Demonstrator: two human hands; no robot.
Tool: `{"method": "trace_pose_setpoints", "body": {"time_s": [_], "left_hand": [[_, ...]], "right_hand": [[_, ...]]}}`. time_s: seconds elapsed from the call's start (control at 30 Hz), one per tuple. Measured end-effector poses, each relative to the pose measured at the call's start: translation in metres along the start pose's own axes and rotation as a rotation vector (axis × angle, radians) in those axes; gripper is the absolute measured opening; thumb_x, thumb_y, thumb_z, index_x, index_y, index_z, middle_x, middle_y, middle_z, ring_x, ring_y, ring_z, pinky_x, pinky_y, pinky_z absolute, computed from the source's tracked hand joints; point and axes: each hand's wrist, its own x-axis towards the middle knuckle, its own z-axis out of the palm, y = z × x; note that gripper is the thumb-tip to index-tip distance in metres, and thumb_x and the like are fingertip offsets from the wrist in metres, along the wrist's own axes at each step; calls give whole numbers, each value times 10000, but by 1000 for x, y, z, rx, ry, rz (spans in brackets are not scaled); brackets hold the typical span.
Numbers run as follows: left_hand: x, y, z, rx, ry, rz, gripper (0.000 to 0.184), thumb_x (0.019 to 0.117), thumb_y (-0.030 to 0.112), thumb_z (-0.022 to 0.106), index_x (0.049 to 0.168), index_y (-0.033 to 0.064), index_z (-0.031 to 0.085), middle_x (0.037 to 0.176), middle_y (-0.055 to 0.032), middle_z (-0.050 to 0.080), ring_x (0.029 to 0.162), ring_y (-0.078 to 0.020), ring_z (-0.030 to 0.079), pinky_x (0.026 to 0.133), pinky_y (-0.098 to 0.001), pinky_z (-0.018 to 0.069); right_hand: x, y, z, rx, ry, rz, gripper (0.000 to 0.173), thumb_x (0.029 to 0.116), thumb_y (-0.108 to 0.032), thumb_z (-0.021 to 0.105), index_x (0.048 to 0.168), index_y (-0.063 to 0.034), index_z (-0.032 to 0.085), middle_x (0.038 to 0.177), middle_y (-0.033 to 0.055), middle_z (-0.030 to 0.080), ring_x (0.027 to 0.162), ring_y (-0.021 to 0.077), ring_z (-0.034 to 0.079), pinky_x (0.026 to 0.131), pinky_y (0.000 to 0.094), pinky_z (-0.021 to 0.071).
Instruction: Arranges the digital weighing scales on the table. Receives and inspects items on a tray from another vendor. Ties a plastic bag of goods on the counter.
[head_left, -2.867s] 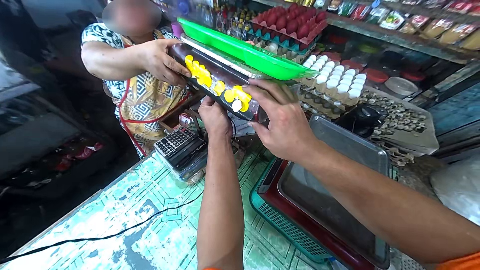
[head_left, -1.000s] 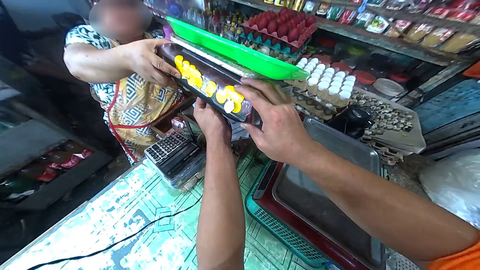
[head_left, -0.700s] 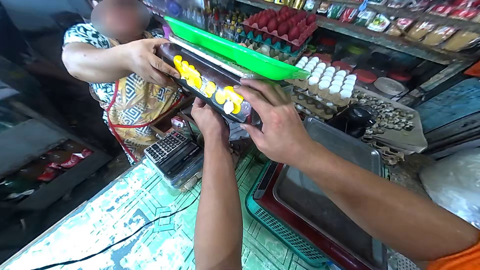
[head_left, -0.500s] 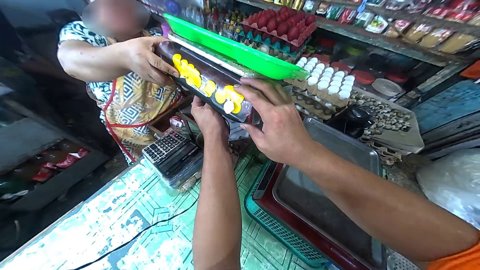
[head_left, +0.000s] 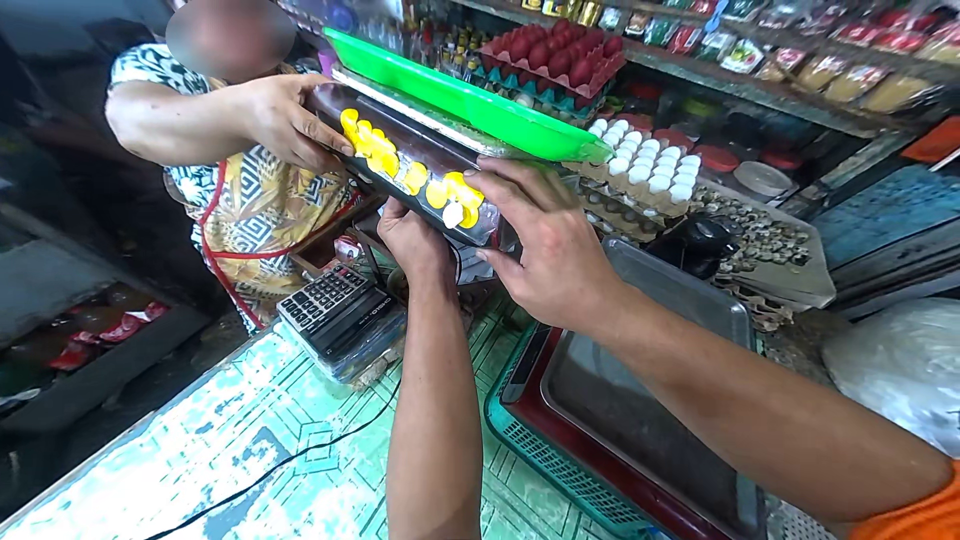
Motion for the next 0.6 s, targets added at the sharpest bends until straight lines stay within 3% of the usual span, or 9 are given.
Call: {"method": "trace_pose_setpoints", "body": {"time_s": [0.17,0.6], "left_hand": [[5,-1,-3,10,-9,-8,120,994,-31,551,991,-5,668,875,-98,712,822,-167,711,773,-354,616],[5,1,4,37,12,-10,127,975,-51,553,949,12,659,821,-72,705,770,-134,705,724,-317,614]], "right_hand": [[0,0,0,14,6,0,695,848,-183,799,1492,-161,539,1558,48,478,1380,301,486,996,563,475],[1,0,-2,6,-6,14,703,855,-198,800,1502,-171,526,1568,37,467,1391,293,474,1006,557,467]]}}
